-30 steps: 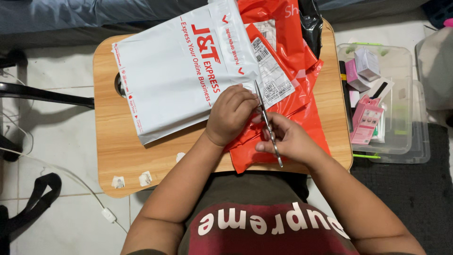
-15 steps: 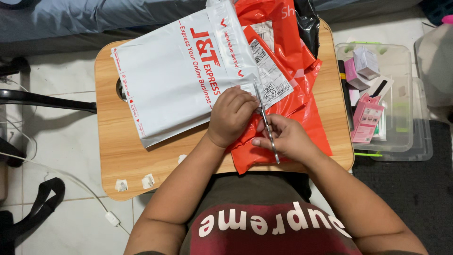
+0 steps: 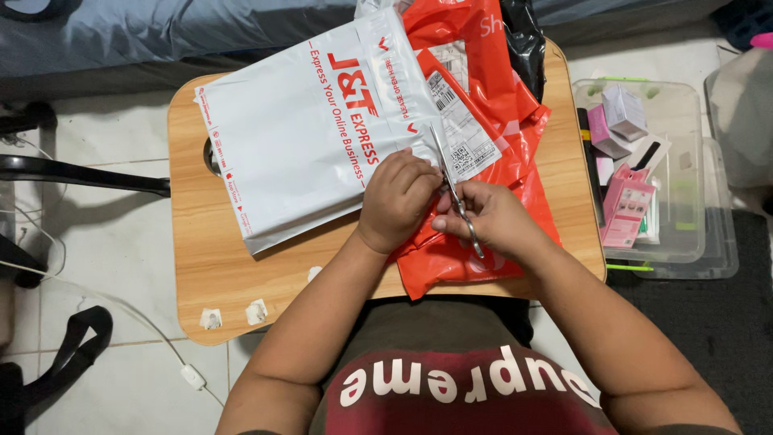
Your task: The person uses scissors to cut open several orange and white shipping envelopes on a small wooden table. They remove a black aerosol can, two small pink boxes, and a white tablet box, placing the items into a clear plastic container beside the table.
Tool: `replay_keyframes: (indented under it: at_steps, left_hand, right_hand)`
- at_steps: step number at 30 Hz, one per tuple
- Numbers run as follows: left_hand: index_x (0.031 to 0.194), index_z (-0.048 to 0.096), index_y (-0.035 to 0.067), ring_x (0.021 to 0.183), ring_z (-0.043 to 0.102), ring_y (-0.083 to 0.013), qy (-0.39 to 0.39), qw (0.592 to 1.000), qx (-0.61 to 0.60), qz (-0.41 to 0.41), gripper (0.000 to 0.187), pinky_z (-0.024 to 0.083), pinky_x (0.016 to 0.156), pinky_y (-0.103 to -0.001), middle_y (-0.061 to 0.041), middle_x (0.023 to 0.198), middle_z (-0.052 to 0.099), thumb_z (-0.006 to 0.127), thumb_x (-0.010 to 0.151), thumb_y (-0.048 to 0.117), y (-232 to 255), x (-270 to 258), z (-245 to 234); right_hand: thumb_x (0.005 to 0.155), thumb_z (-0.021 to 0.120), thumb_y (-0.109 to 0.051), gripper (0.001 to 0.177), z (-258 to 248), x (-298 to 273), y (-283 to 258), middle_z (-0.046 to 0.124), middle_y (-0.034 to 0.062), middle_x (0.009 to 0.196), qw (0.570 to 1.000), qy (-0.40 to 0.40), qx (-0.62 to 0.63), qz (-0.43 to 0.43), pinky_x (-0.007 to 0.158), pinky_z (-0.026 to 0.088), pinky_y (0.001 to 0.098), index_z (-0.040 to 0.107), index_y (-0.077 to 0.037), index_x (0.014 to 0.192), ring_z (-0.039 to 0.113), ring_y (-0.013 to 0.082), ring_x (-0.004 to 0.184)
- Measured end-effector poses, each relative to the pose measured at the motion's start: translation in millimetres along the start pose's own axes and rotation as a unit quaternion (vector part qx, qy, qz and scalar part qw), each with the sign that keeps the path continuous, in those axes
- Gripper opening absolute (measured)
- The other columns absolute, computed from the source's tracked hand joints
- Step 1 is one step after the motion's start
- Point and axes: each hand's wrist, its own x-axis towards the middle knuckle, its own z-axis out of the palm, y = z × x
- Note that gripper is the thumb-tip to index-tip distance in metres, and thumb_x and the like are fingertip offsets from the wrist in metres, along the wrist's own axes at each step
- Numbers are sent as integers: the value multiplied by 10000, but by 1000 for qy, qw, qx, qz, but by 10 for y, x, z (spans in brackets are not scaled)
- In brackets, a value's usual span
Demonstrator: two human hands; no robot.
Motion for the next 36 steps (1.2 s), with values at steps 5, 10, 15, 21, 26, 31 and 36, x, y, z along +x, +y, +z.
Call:
replay_keyframes:
  at_steps: [5,10,15,21,26,31,36]
  left_hand:
    - [968,631,35,1023,657,-304,3,1000,-21,-11,191,538,1056,-493,-98,1012,648,747,819,62,7,-26,15]
    - [968,638,39,1006,649,-316,10,999,-29,-12,201,537,1030,-499,-97,1001,646,751,807,84,17,-29,11]
    - [978,630,46,993,640,-320,12,999,-39,-15,205,537,1015,-497,-97,1007,634,760,824,83,8,-13,10]
    - [967,600,31,1015,619,-346,-44,994,-66,-80,209,531,1007,-482,-127,1028,621,761,842,74,49,-28,-67]
    - [1190,618,28,1265,598,-358,-87,976,-70,-185,313,491,1135,-470,-146,1271,648,612,880,65,-209,112,-213]
    - [1550,384,34,1513,259,-409,-191,947,172,-195,675,133,1210,-622,-199,1616,336,555,1006,395,-447,294,-99]
    - [1577,355,84,1544,232,-374,-250,925,180,-223,680,88,1238,-621,-168,1665,290,497,1017,444,-450,273,-45]
  right_hand:
    - [822,850,-182,274,36,55,59,591,-30,710,1000,10,5,2,523,417,215,663,-59,980,517,41,600]
    - [826,833,-159,245,50,82,9,643,-31,746,1000,7,30,-5,554,462,208,667,-56,973,569,36,627]
    - [825,822,-180,214,-55,111,-196,679,0,733,1000,2,-10,28,512,471,238,687,-63,942,596,75,579]
    - [830,833,-190,225,-81,235,-283,683,21,706,1000,-12,-20,6,485,476,251,687,-48,923,595,96,536]
    - [823,835,-201,239,-69,281,-271,694,-6,748,1000,-15,5,-2,500,470,233,686,-56,941,588,64,567]
    - [826,840,-208,243,-22,324,-283,669,-4,699,999,8,-31,-12,486,466,237,688,-50,932,576,63,548]
    - [828,849,-200,252,6,341,-212,610,-19,667,999,29,-39,-3,477,423,238,679,-55,945,528,53,540]
